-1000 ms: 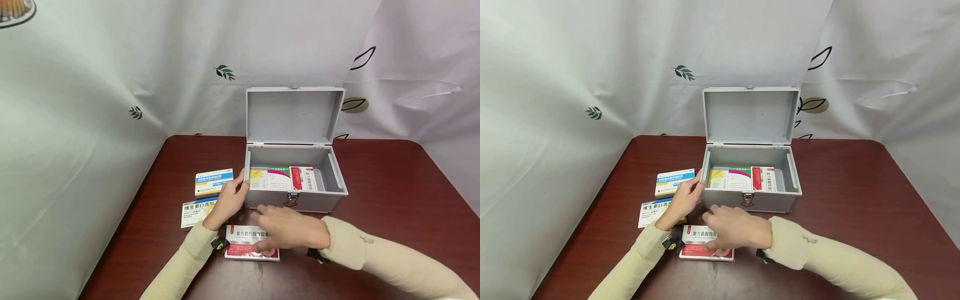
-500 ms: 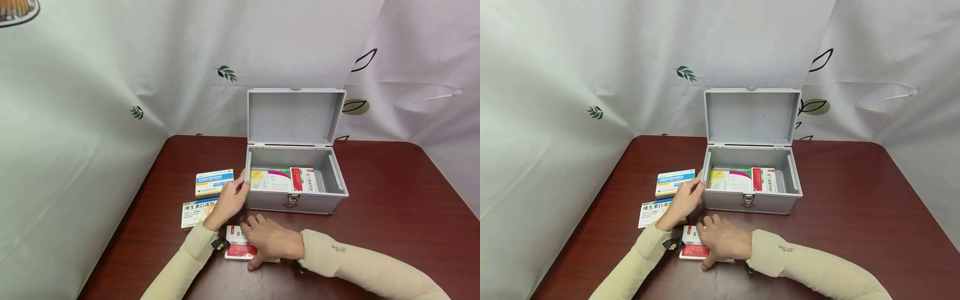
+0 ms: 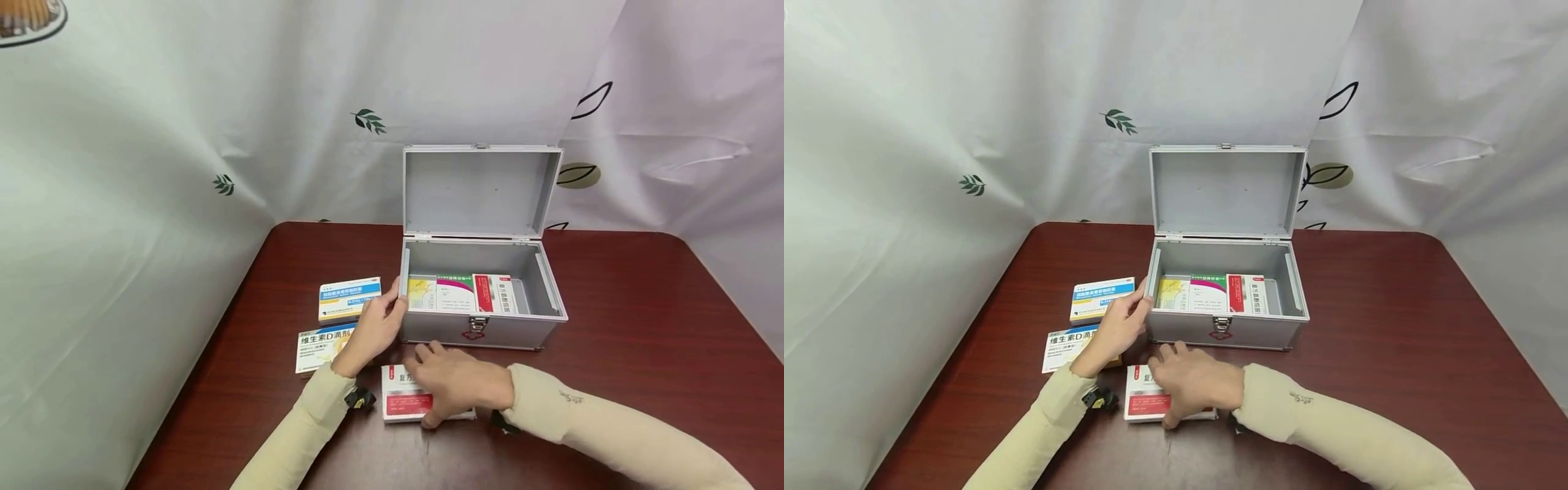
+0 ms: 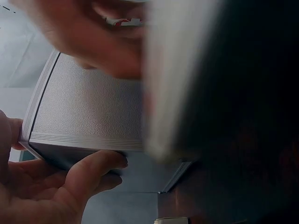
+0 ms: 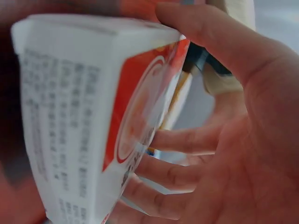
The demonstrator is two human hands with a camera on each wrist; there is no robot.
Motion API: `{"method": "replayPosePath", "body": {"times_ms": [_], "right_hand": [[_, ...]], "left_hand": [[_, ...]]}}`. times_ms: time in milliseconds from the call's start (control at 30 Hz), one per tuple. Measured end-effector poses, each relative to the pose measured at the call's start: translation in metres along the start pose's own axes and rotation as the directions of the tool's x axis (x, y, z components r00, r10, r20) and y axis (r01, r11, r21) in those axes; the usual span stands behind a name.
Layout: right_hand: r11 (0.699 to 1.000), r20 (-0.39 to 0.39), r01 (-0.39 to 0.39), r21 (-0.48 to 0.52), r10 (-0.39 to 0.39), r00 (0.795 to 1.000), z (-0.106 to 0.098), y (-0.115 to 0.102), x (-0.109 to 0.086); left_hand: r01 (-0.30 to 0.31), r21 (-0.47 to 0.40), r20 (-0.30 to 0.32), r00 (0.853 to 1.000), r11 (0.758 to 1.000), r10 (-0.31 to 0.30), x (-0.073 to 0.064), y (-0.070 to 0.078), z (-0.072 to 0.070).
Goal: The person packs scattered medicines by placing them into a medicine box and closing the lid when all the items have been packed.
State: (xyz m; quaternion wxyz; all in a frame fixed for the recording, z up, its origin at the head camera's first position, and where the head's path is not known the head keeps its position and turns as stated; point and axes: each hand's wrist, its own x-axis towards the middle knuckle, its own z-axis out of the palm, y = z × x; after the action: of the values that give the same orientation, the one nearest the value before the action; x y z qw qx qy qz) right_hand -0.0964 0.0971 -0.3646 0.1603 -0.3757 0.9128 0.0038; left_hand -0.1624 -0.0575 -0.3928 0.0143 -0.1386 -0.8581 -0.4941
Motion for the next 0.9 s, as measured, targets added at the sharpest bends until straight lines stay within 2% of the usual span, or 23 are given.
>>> {"method": "replayPosePath", "body": {"times_ms": [267,400,500,633,700,800,900], "right_hand": [[0.999,0.023,-0.049,-0.004,0.049,0.999,-0.048,0.017,-0.034],[0.996,0.034,-0.079,0.046,0.077,0.996,-0.078,0.027,-0.048],[0.986,0.015,-0.131,0.106,0.13,0.991,-0.1,0.038,-0.052],[0.956,0.014,-0.218,0.198,0.22,0.975,-0.121,0.06,-0.043],[0.925,0.063,-0.265,0.273,0.257,0.964,-0.128,0.071,-0.034],[0.887,0.143,-0.328,0.326,0.297,0.944,-0.135,0.088,-0.019],[0.872,0.206,-0.37,0.32,0.317,0.926,-0.137,0.102,-0.003]], "left_hand": [[0.011,0.01,-0.012,1.0,1.0,-0.011,0.001,0.0,0.0],[0.0,0.027,-0.018,1.0,1.0,0.0,0.0,0.001,0.0],[-0.01,0.042,-0.023,1.0,0.999,0.011,-0.001,0.002,0.0],[-0.005,0.044,-0.03,1.0,0.999,0.006,0.0,0.002,0.0],[-0.005,0.039,-0.034,0.999,0.999,0.007,0.0,0.002,0.0],[-0.004,0.041,-0.042,0.999,0.999,0.006,-0.001,0.001,0.001],[-0.011,0.041,-0.041,0.999,0.999,0.013,-0.001,0.001,0.001]]}}
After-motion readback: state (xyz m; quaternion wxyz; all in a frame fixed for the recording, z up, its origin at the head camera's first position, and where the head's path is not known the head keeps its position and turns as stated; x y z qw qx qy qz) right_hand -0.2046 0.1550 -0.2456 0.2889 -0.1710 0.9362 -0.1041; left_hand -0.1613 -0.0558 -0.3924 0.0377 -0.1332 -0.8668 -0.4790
